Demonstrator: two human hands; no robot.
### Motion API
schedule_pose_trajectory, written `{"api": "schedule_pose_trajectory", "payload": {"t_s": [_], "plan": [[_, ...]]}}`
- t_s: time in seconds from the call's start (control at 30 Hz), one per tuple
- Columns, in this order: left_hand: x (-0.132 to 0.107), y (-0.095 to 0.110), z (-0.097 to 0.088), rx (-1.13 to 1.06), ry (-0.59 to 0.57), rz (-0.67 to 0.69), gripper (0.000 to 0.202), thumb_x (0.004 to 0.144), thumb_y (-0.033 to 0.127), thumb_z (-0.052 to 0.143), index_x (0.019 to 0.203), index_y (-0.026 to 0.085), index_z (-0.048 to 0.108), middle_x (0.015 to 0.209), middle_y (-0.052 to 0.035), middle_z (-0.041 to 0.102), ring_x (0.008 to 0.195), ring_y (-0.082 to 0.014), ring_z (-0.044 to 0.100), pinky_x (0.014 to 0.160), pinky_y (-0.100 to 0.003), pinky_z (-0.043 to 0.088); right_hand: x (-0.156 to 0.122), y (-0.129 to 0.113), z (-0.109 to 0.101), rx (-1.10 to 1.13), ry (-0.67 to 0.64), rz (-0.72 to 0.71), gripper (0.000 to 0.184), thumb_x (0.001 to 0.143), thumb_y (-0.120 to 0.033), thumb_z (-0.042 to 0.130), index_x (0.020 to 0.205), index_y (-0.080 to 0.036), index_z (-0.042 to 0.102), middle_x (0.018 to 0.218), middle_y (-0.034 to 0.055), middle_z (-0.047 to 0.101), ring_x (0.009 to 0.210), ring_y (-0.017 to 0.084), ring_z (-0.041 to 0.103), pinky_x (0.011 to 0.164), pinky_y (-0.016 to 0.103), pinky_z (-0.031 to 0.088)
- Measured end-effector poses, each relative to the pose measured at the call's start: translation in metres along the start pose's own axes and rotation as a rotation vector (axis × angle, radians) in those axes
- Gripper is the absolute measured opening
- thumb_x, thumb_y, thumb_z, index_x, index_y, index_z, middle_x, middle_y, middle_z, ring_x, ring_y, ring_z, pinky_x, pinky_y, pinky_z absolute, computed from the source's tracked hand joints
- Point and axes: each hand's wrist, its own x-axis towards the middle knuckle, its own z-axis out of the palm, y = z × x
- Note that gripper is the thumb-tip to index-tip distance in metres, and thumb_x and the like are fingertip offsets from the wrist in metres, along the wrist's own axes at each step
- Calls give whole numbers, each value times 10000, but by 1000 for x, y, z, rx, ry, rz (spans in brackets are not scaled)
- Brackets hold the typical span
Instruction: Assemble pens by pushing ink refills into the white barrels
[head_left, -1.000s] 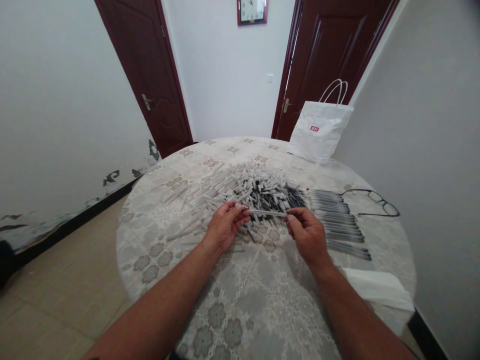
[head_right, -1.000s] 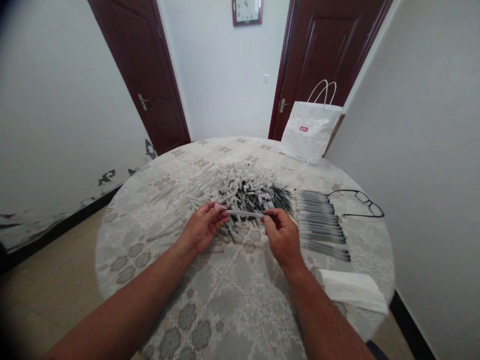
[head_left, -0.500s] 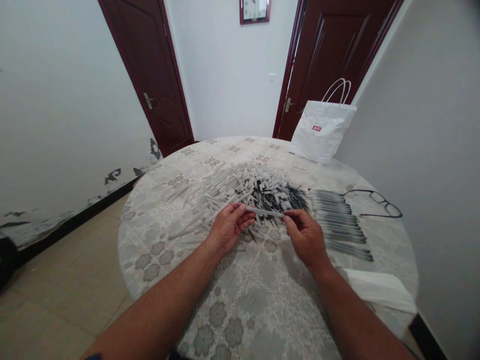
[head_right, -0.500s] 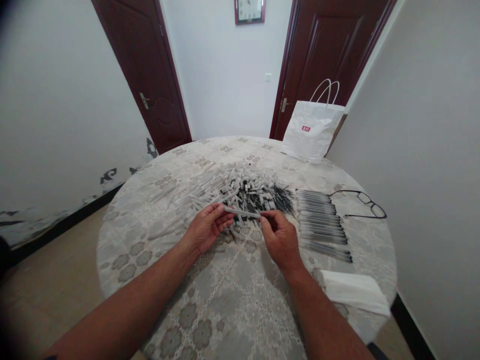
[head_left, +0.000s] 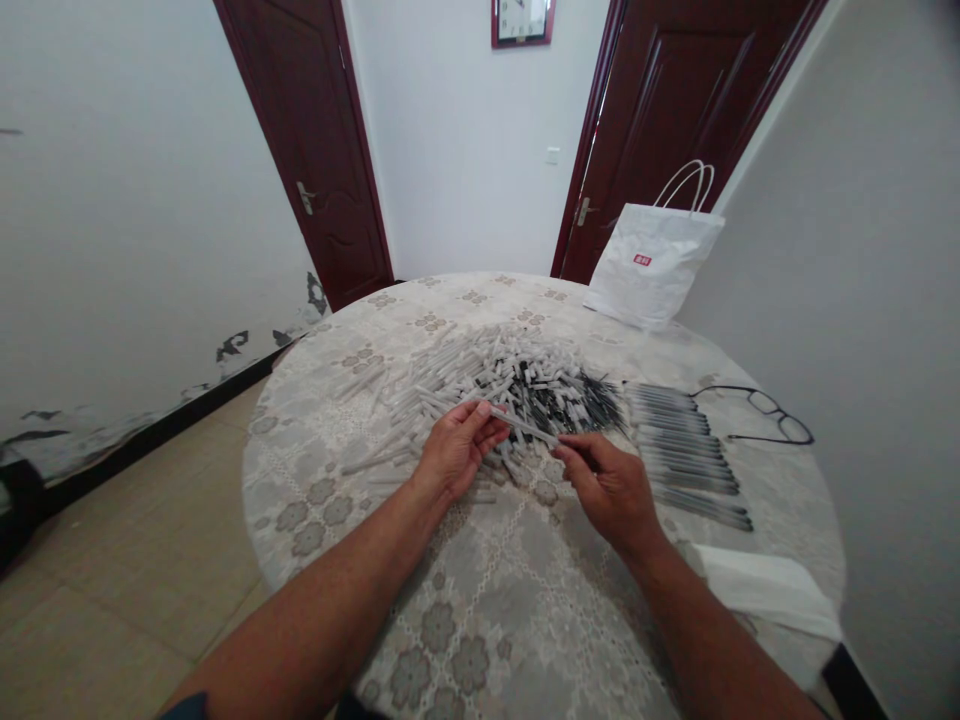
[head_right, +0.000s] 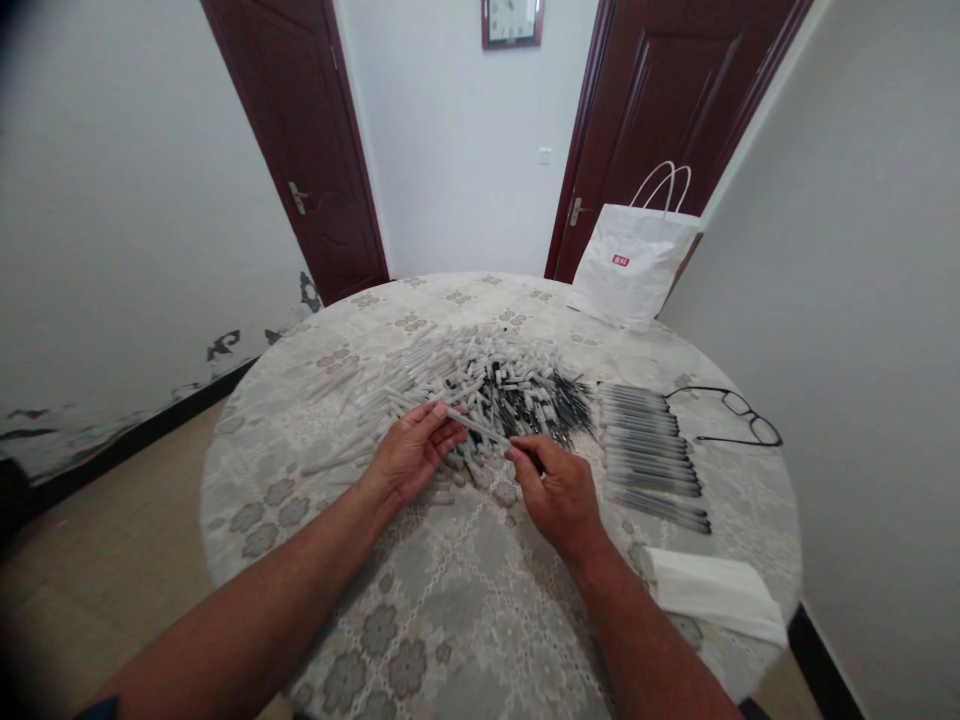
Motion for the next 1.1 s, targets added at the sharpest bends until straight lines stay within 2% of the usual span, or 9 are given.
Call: {"api": "schedule_pose_trajectory", "payload": {"t_s": [0.1, 0.23, 0.5, 0.63, 0.7, 0.77, 0.9, 0.97, 1.1], "plan": [[0, 0, 1, -11, -7, 2, 222, 813, 274, 789, 938, 133, 673, 977, -92, 761, 831, -169, 736, 847, -345, 613, 1, -1, 2, 181, -40, 175, 253, 917, -444, 635, 1000, -219, 718, 720, 32, 729, 569, 170, 652, 543, 280, 510], [1, -2, 0, -1, -21, 22, 232, 803, 275, 798, 944, 135, 678, 990, -94, 761, 816, -169, 734, 843, -352, 611, 4, 0, 3, 395, -84, 295, 286, 888, -463, 665, 961, -187, 681, 822, 58, 753, 565, 142, 633, 504, 251, 518], [1, -5, -1, 111, -63, 72, 264, 828, 355, 769, 934, 124, 699, 1003, -108, 757, 849, -181, 731, 846, -332, 597, 6, 6, 5, 798, -139, 605, 333, 753, -436, 806, 872, -173, 641, 739, 14, 709, 482, 93, 565, 403, 189, 432], [0, -7, 0, 140, -55, 88, 288, 824, 380, 766, 951, 130, 701, 1026, -114, 754, 862, -187, 731, 853, -345, 594, 7, 8, 6, 866, -180, 661, 332, 745, -429, 805, 831, -176, 608, 699, -9, 674, 453, 78, 529, 386, 178, 382], [0, -7, 1, 148, -39, 81, 292, 819, 381, 768, 957, 134, 694, 1035, -115, 752, 858, -186, 730, 841, -344, 596, 9, 9, 6, 790, -203, 632, 320, 779, -453, 765, 838, -182, 604, 712, -2, 678, 473, 95, 547, 413, 199, 410], [-1, -7, 3, 172, -28, 70, 295, 813, 381, 769, 958, 139, 683, 1040, -113, 749, 858, -183, 728, 829, -341, 597, 10, 7, 4, 604, -213, 533, 278, 839, -456, 696, 868, -189, 623, 738, 10, 691, 523, 121, 584, 472, 231, 453], [-8, -5, 8, 297, -78, 67, 314, 820, 401, 752, 987, 151, 661, 1037, -100, 744, 897, -203, 722, 834, -375, 599, 10, -2, -3, 107, -185, 153, 131, 907, -324, 631, 921, -210, 693, 829, 18, 716, 753, 160, 651, 693, 269, 481], [-10, -2, 9, 404, -114, 77, 327, 813, 414, 756, 996, 161, 659, 959, -67, 746, 862, -206, 724, 822, -379, 599, 11, -7, -10, 0, -206, 32, 104, 926, -264, 616, 965, -211, 697, 873, 16, 724, 797, 152, 650, 745, 266, 463], [-14, 3, 9, 734, -237, 88, 332, 828, 443, 728, 1008, 167, 684, 842, -44, 747, 764, -195, 713, 758, -325, 583, 13, -11, -32, -185, -334, -96, 75, 932, -213, 621, 967, -194, 684, 901, 32, 705, 826, 155, 620, 763, 264, 441]]}}
